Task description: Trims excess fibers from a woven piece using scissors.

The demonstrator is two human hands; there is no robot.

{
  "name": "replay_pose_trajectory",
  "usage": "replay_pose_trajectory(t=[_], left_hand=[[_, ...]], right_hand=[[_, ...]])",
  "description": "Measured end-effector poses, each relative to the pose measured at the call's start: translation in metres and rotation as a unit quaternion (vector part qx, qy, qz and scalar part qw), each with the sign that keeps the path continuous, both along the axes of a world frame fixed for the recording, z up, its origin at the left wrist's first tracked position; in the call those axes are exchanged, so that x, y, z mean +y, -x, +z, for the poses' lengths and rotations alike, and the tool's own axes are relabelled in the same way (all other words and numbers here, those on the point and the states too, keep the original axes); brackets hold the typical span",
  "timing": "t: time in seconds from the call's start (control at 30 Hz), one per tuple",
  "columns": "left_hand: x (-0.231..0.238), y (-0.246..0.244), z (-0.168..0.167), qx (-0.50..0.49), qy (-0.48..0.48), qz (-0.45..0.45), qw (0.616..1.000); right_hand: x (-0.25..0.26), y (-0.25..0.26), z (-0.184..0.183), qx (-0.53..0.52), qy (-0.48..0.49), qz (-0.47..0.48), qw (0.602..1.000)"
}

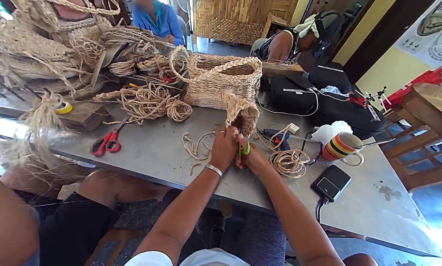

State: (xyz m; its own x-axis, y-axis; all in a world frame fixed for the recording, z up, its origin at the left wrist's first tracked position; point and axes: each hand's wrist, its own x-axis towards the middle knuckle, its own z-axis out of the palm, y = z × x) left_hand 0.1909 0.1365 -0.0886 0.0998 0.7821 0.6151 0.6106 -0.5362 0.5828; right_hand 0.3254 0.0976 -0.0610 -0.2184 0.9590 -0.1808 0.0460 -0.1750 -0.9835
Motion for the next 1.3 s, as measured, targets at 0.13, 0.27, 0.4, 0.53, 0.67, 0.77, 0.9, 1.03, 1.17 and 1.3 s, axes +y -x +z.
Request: replay_pose_trajectory(t=[0.13,0.27,0.4,0.53,0.67,0.77,0.9,1.03,1.17,1.3], left_hand=[[0.003,0.000,-0.003,0.004,0.007,0.000,1.000],[0.006,0.002,-0.004,-0.006,0.029,0.028,0.999],[0.016,0.016,-0.006,-0.014,0.022,0.063,0.998],[0.013,0.013,-0.001,-0.006,0.058,0.048,0.997],[0.011,0.011,-0.001,0.004,0.061,0.014,0.998],[0.017,0.016,-0.008,-0.044,0.025,-0.024,0.998],[0.015,0.026,-0.001,-0.233,-0.063,-0.102,0.965],[0.014,0.044,0.002,-0.121,0.018,0.076,0.990],[0.009,0.039,0.011,0.010,0.166,0.184,0.969],[0.002,0.035,0.009,-0.052,-0.020,0.183,0.982]], right_hand=[[0.002,-0.001,0.000,0.003,-0.021,-0.027,0.999],[-0.004,-0.011,0.005,-0.015,-0.022,0.058,0.998],[-0.020,-0.036,0.022,-0.033,-0.085,0.163,0.982],[-0.006,-0.035,0.043,-0.039,-0.259,-0.076,0.962],[0.042,-0.028,0.039,-0.213,-0.271,-0.224,0.911],[0.065,-0.017,0.015,-0.171,-0.214,-0.196,0.941],[0.070,-0.012,-0.004,-0.051,-0.184,-0.195,0.962],[0.067,-0.019,-0.006,-0.002,-0.158,-0.193,0.968],[0.068,-0.018,-0.003,0.024,-0.143,-0.212,0.966],[0.067,-0.015,-0.001,0.056,-0.133,-0.216,0.966]])
